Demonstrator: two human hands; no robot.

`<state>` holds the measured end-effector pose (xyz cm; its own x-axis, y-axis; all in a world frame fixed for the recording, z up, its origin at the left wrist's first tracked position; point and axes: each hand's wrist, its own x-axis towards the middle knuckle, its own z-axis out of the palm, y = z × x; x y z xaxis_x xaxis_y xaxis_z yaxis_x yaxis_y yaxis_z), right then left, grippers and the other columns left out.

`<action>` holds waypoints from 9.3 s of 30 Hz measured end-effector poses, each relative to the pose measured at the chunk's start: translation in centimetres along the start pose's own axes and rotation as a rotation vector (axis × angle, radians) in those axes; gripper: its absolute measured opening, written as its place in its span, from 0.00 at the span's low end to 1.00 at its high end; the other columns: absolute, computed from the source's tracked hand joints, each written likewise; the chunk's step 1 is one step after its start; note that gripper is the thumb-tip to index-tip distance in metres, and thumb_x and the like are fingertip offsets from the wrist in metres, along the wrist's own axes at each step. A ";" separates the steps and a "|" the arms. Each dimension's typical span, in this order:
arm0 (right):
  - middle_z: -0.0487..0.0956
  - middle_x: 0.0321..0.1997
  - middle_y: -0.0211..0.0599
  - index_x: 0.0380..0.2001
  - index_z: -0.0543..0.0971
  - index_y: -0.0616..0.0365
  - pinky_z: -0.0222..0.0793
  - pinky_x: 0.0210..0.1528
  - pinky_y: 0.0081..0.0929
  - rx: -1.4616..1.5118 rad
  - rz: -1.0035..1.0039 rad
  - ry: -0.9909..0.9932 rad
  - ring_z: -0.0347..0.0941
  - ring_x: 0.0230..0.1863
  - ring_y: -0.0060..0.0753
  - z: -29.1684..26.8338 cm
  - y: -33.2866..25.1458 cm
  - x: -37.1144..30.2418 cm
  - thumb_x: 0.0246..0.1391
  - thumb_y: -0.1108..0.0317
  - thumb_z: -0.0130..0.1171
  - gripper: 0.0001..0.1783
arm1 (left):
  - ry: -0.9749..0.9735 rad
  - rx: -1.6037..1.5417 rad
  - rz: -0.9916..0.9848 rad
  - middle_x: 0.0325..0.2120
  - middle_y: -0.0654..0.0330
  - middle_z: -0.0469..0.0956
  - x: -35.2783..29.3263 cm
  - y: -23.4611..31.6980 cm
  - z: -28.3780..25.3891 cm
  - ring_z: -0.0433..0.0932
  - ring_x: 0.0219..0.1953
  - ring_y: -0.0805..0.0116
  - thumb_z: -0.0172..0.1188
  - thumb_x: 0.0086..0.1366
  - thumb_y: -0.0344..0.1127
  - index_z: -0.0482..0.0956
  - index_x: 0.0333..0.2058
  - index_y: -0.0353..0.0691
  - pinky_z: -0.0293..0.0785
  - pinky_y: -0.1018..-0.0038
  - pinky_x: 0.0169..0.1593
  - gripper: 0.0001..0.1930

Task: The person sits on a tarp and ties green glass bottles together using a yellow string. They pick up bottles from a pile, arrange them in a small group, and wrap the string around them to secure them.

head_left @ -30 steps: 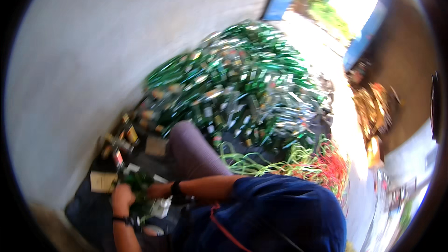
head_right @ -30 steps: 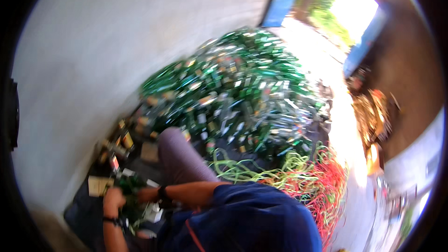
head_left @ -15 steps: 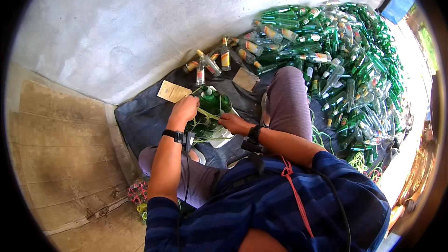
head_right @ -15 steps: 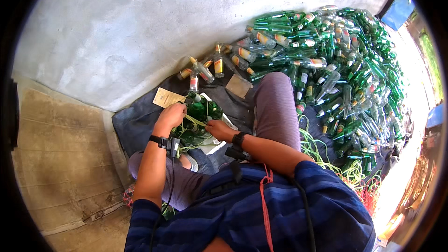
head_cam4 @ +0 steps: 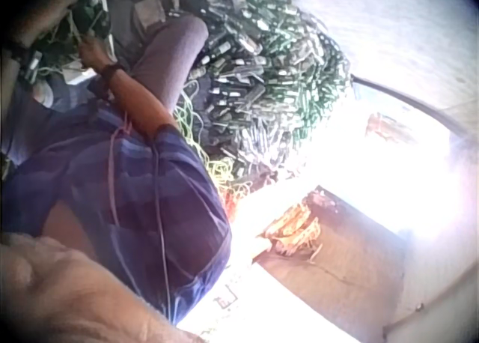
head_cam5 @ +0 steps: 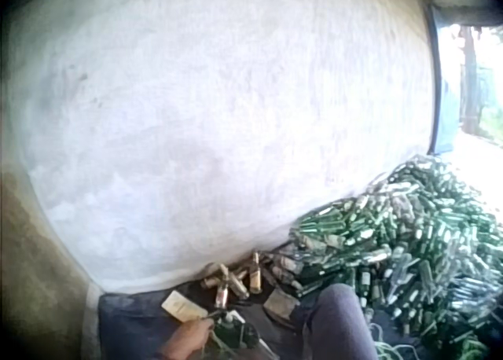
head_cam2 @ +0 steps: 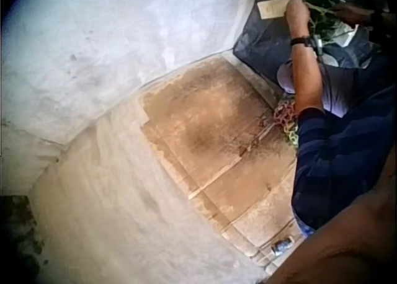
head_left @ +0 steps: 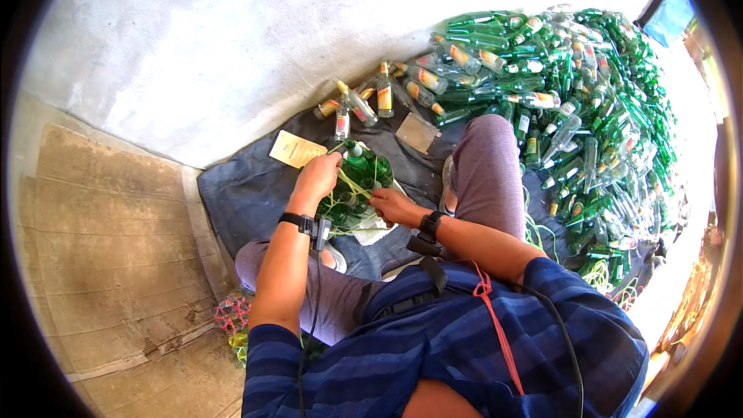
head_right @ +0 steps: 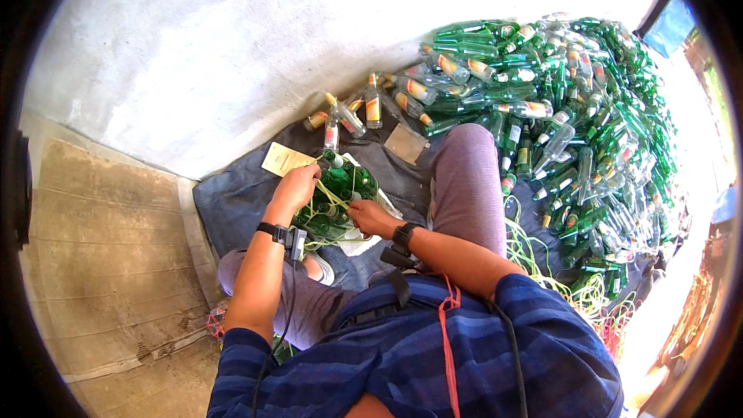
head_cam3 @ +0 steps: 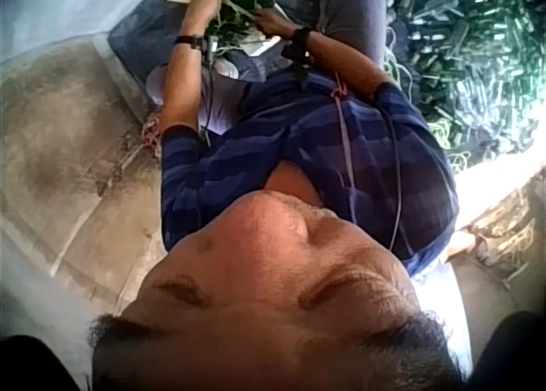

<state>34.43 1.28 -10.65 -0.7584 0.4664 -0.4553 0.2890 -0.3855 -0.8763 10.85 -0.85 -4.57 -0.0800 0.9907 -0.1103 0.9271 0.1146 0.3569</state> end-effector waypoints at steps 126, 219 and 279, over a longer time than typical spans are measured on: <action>0.79 0.26 0.36 0.31 0.83 0.65 0.66 0.34 0.29 -0.402 -0.258 0.167 0.72 0.30 0.27 -3.5 -4.4 4.6 0.55 0.67 0.57 0.12 | 0.014 -0.352 -0.081 0.35 0.51 0.85 -4.6 1.2 5.6 0.83 0.39 0.49 0.63 0.61 0.41 0.86 0.40 0.44 0.78 0.59 0.45 0.11; 0.82 0.48 0.52 0.56 0.73 0.60 0.72 0.53 0.37 -0.556 -0.209 0.267 0.79 0.51 0.48 -2.0 3.4 4.2 0.52 0.70 0.64 0.27 | 0.285 0.201 -0.331 0.36 0.49 0.81 -7.7 1.2 0.0 0.82 0.38 0.46 0.53 0.60 0.29 0.83 0.36 0.43 0.78 0.54 0.41 0.10; 0.81 0.39 0.69 0.51 0.68 0.65 0.73 0.45 0.60 -0.805 -0.203 0.327 0.77 0.43 0.71 -2.4 5.1 5.0 0.56 0.52 0.60 0.29 | -0.016 0.375 0.243 0.35 0.52 0.81 -5.6 8.5 4.0 0.82 0.40 0.47 0.57 0.56 0.37 0.87 0.30 0.44 0.78 0.54 0.42 0.10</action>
<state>33.53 3.59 -17.82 -0.6708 0.7159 -0.1937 0.5833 0.3480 -0.7339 20.64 -5.73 -4.62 0.1596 0.9839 -0.0807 0.9872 -0.1591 0.0133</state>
